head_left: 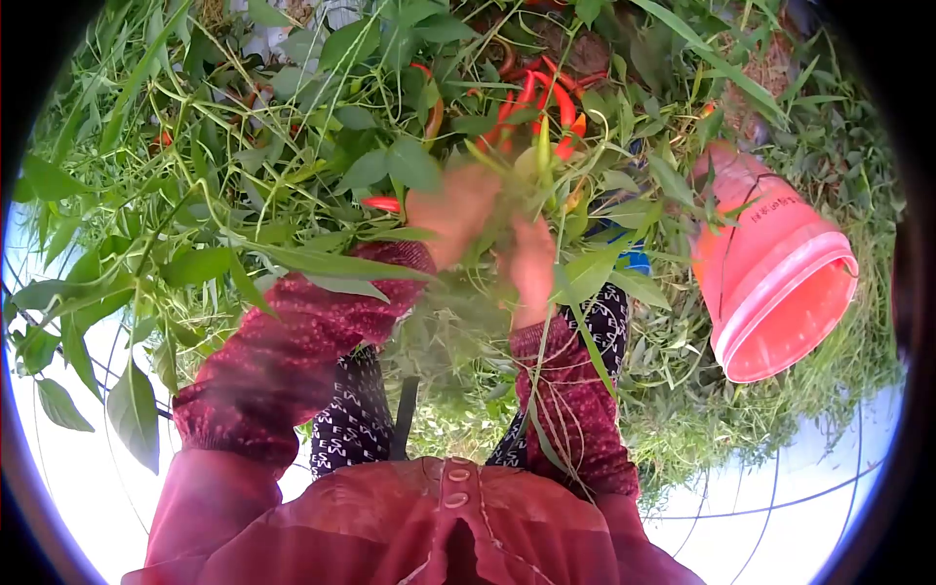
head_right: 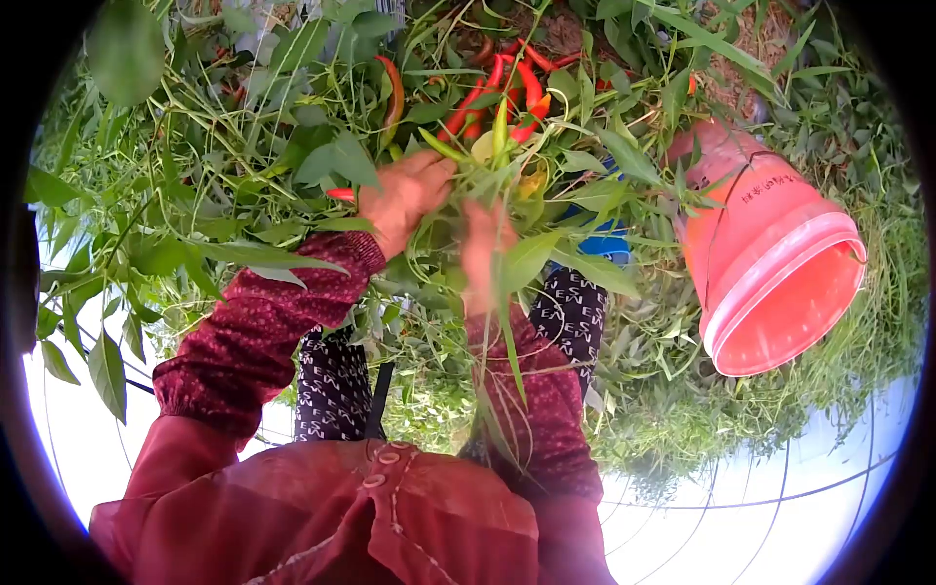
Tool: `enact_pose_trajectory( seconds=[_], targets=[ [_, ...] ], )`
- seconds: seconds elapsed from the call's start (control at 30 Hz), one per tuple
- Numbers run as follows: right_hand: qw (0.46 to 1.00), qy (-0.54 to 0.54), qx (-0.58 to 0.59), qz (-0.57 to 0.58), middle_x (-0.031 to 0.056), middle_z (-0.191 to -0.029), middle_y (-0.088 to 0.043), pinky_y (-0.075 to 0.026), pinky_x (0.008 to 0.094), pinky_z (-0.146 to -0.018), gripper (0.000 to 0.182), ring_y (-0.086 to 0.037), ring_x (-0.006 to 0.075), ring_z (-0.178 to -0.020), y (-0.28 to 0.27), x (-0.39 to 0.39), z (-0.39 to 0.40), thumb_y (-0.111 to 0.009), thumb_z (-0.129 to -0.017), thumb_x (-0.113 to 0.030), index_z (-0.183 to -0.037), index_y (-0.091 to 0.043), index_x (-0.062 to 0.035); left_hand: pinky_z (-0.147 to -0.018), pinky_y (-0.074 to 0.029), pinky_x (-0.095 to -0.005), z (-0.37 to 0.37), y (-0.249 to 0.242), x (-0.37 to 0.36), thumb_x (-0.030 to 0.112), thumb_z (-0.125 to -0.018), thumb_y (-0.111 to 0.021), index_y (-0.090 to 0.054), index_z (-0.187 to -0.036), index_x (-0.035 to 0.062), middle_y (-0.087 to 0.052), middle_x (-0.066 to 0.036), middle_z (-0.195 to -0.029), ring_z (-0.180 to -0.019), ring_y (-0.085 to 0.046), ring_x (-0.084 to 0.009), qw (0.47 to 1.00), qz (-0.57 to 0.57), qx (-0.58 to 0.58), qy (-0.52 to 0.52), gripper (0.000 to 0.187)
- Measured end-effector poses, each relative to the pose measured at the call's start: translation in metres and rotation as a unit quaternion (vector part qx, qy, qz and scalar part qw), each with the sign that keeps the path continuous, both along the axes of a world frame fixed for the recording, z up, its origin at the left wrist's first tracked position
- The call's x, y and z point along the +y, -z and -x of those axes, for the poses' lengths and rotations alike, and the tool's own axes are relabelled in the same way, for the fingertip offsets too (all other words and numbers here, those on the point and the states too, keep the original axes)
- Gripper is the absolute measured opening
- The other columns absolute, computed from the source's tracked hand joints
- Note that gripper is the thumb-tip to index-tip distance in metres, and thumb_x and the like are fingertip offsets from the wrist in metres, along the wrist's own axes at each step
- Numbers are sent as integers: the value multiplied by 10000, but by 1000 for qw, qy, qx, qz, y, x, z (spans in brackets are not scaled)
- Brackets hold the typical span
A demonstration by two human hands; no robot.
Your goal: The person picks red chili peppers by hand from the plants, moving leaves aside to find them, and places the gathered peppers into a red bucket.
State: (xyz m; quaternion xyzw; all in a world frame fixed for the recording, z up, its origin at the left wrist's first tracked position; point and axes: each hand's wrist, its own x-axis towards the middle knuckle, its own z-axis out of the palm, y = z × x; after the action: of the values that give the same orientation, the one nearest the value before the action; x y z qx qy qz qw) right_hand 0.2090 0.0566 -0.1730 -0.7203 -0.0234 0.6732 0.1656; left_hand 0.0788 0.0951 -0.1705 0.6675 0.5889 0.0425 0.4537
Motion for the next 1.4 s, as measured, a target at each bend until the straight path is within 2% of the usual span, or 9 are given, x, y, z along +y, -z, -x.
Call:
enact_pose_trajectory(
  seconds=[0.2,0.3,0.4,0.6,0.67,0.87,1.0,1.13,1.4],
  targets=[
    [997,67,7,49,53,-899,-586,-478,288,-566,302,-555,138,-753,15,-12,-3,-572,-794,-149,-1079,-557,-51,-647,-498,-335,2,38,-20,117,-783,-544,-582,-1039,126,-567,-40,-1023,-816,-604,-248,983,86,-105,-122,259],
    [999,17,-11,-30,105,-940,-581,-480,334,-640,380,-569,239,-792,25,-30,-10,-645,-708,-112,-1069,-547,-41,-619,-487,-330,0,10,-1,112,-714,-548,-567,-1038,133,-541,-68,-975,-795,-586,-233,990,-28,51,129,325],
    [829,-453,-148,-293,148,-980,-567,-458,373,-709,480,-552,324,-852,28,-31,-26,-698,-625,-89,-1071,-532,-34,-597,-483,-339,6,10,5,135,-695,-554,-563,-967,127,-529,-77,-952,-805,-579,-241,994,-26,-31,100,272],
    [976,-181,-31,-119,145,-973,-581,-447,353,-667,405,-561,299,-839,19,-22,-14,-670,-686,-121,-1051,-527,-19,-675,-493,-352,9,-37,-7,174,-675,-556,-520,-888,109,-501,-77,-966,-896,-562,-240,989,134,-15,65,226],
    [993,-80,17,-90,52,-799,-599,-408,242,-578,344,-539,121,-689,37,-34,-18,-576,-836,-347,-980,-604,-36,-700,-497,-349,7,-35,-17,174,-706,-553,-510,-912,102,-502,-84,-1034,-970,-546,-229,974,210,-39,74,223],
    [990,115,78,-29,40,-838,-612,-435,248,-615,298,-551,116,-703,4,-2,0,-602,-836,-264,-1019,-600,-29,-638,-503,-277,20,-68,17,116,-814,-551,-507,-989,54,-594,-58,-972,-794,-601,-195,996,-18,-92,6,191],
    [963,-56,24,-263,41,-861,-621,-448,251,-640,286,-555,117,-711,41,-39,-10,-594,-839,-217,-1048,-594,-22,-571,-480,-215,65,-32,62,161,-905,-512,-523,-995,47,-615,-30,-849,-704,-586,-84,882,194,-307,-300,146],
    [996,-73,-36,22,64,-894,-637,-449,256,-697,271,-565,120,-777,8,-5,1,-573,-842,-139,-1087,-581,-25,-614,-491,-242,40,-11,95,139,-900,-509,-558,-1014,46,-600,-30,-764,-677,-582,-110,841,338,-260,-334,154],
    [992,-96,-58,-50,85,-906,-639,-444,287,-749,230,-568,153,-824,18,-14,2,-580,-850,-150,-1038,-595,-20,-743,-446,-308,-32,38,104,293,-779,-617,-614,-831,7,-616,-88,-747,-744,-570,-181,966,251,50,-27,290]
  ],
)
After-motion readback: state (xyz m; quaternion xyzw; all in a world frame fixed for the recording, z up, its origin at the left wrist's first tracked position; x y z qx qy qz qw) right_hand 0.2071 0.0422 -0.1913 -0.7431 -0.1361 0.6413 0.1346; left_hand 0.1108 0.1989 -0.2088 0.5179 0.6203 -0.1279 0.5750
